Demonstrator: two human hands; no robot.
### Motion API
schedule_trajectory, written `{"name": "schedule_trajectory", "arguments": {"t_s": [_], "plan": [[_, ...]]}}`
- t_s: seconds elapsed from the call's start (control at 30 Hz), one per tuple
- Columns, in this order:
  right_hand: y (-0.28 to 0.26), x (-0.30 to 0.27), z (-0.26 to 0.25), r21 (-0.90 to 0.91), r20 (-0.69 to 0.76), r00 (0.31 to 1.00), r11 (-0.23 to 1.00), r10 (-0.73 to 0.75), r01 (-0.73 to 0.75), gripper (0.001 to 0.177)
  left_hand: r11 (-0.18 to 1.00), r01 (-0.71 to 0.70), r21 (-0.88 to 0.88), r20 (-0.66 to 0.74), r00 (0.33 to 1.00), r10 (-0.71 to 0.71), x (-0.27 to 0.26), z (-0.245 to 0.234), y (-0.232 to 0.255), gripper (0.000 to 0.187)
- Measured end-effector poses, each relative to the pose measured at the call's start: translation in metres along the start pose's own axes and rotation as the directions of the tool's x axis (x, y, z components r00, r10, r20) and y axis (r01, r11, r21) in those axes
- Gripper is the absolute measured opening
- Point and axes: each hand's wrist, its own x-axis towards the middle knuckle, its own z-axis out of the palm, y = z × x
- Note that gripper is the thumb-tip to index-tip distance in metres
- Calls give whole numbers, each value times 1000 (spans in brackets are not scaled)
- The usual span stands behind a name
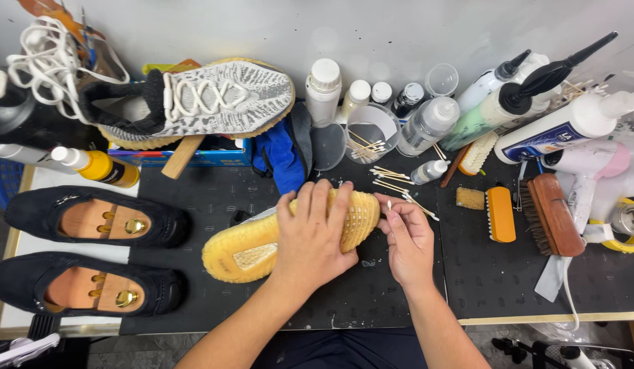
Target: The person cleans the sole of a sneaker using a cotton swab dipped in a liquid from a small bottle. They meticulously scrub the textured grooves of the yellow sole, then rotate the shoe to clean the heel area before placing it on the table.
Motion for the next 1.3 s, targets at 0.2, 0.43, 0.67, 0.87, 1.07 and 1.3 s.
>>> {"name": "schedule_trajectory", "arguments": {"t_s": [0.2, 0.43, 0.67, 0.87, 1.07, 1.3], "plan": [[5, -2, -23, -314, 111, 992, 946, -52, 85, 7, 999, -26, -33, -2, 1000, 26, 7, 0, 0, 98], [15, -1, -26, -197, 97, 995, 979, -32, 51, 6, 997, -68, 45, 53, 996, 66, 16, 11, 12, 98], [7, -5, -24, -284, 74, 996, 956, -59, 78, 7, 998, -60, 23, 45, 997, 59, 14, 28, 16, 71], [-5, -11, -18, -561, 65, 991, 817, -118, 134, 6, 996, -83, -10, -52, 995, 83, 11, 37, 13, 66], [-8, -14, -16, -661, 68, 990, 738, -120, 134, 6, 997, -78, -21, -20, 997, 77, 13, 43, 12, 70], [-5, -11, -17, -661, 51, 994, 743, -94, 104, 6, 996, -85, 4, 11, 996, 85, 13, 48, 13, 72]]}}
